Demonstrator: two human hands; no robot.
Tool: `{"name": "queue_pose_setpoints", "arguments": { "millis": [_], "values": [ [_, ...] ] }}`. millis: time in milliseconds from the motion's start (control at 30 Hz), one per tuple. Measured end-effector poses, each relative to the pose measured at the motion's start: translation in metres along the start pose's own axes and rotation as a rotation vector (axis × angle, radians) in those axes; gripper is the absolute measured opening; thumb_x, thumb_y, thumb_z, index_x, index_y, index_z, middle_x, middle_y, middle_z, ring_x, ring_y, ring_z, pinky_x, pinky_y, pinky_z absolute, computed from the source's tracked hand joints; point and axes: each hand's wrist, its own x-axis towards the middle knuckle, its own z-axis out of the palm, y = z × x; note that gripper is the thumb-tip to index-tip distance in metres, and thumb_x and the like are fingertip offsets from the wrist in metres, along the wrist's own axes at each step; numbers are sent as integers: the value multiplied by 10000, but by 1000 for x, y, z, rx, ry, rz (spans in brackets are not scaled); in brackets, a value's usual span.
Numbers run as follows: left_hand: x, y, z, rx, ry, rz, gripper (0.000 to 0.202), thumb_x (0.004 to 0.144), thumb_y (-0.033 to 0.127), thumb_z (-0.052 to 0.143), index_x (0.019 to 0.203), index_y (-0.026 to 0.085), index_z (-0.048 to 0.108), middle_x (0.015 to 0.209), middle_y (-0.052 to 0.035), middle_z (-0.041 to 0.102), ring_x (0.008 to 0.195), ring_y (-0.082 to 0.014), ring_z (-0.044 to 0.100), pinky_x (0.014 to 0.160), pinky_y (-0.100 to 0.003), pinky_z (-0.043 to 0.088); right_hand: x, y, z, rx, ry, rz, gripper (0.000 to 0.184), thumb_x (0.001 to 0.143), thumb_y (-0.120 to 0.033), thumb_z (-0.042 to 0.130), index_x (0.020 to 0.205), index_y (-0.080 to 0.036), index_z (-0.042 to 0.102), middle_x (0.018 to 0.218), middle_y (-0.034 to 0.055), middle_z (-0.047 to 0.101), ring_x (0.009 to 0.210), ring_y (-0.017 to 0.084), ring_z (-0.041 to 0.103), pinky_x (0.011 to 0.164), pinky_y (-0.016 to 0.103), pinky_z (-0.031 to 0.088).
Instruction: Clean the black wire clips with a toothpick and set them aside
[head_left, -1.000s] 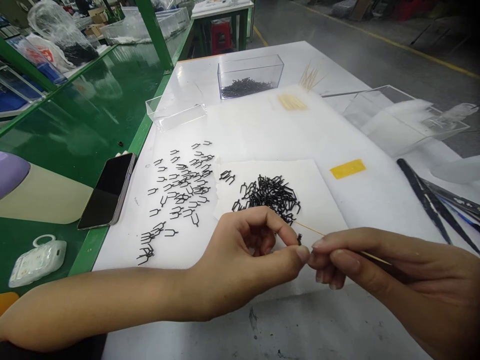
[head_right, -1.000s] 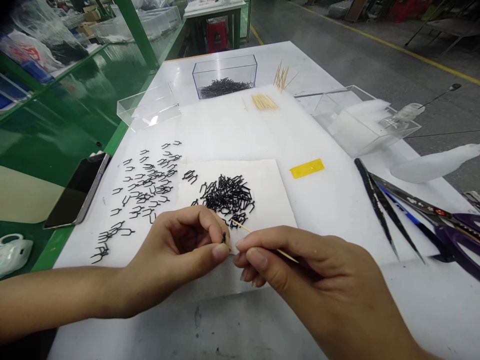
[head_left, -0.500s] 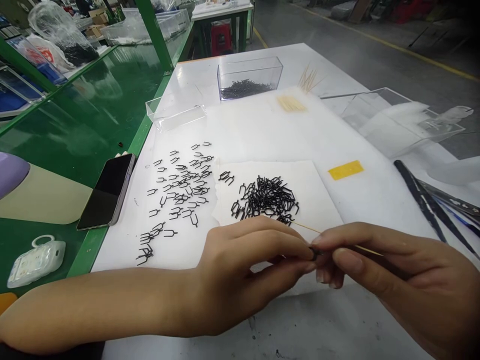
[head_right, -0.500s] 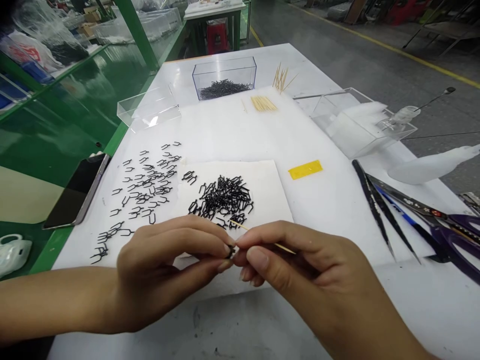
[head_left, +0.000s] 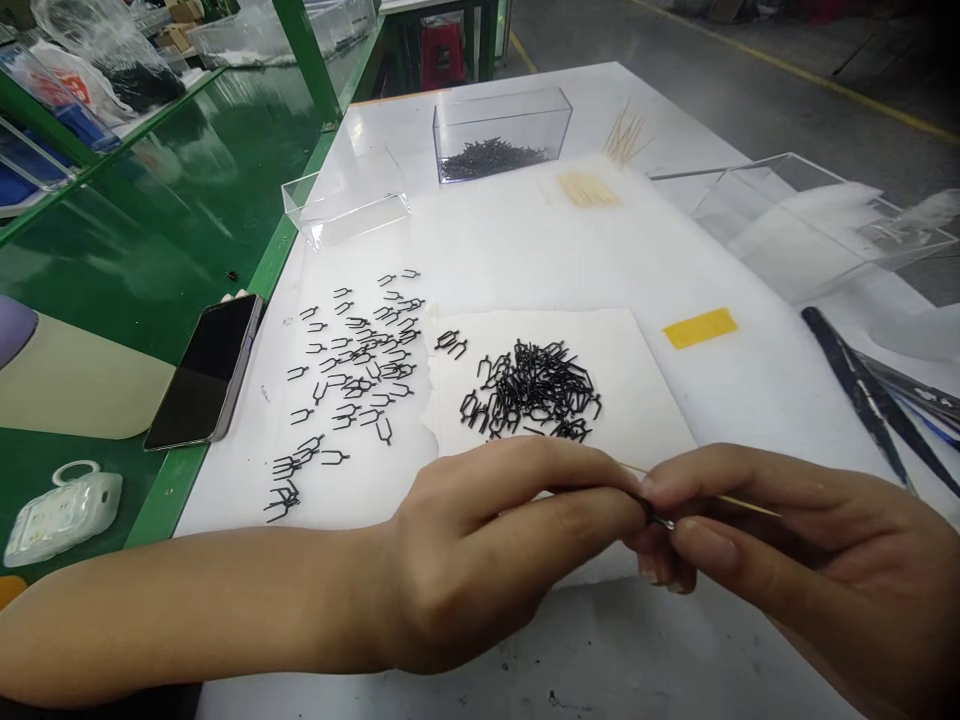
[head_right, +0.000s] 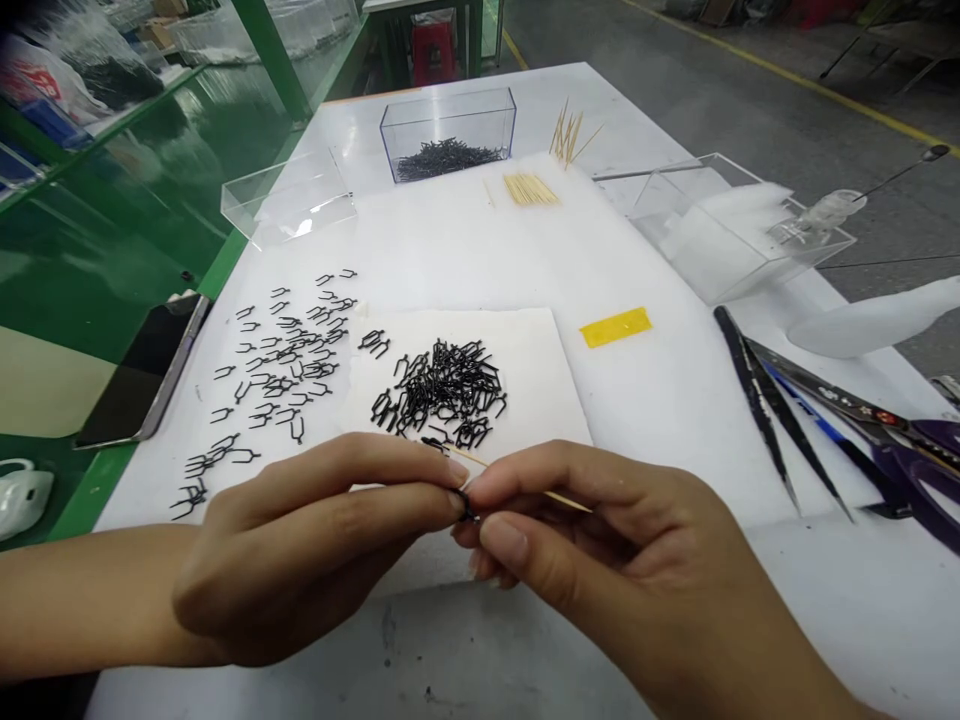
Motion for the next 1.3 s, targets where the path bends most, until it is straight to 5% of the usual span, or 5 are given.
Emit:
{"name": "queue_pose_setpoints", "arguments": {
  "millis": [200,533,700,1033,1300],
  "values": [
    [3,0,-5,-72,-17,15,184,869,-85,551,1019,-105,655,1007,-234,728,986,-184,720,960,-168,563,-3,-18,19,50,223,111,147,596,-352,887,648,-280,770,533,-3,660,506,99,599,533,132,551],
    [2,2,-6,-79,-51,-30,199,914,-27,531,1076,-57,643,1061,-187,736,998,-176,720,1001,-157,526,-7,-25,30,19,299,74,121,596,-317,888,627,-310,772,535,-31,664,511,81,636,539,82,542],
    [2,0,-7,-74,-74,19,213,918,-50,489,1048,-134,635,1053,-228,718,1044,-169,699,1036,-154,498,-7,-23,29,13,276,64,107,617,-331,875,630,-315,770,535,-33,661,507,76,629,538,82,541],
    [-3,3,-3,-27,-52,-17,210,948,-31,482,1068,-91,644,1091,-177,718,1081,-114,672,1060,-131,471,3,4,2,-185,61,-218,39,735,-423,794,762,-434,768,520,-54,670,452,87,644,481,75,536],
    [-4,5,-4,25,-62,-8,215,950,-5,503,1104,-60,643,1122,-144,715,1108,-114,661,1072,-123,461,4,2,0,-215,51,-225,58,760,-423,776,792,-465,753,547,-75,682,471,90,659,496,83,548]
  ]
}}
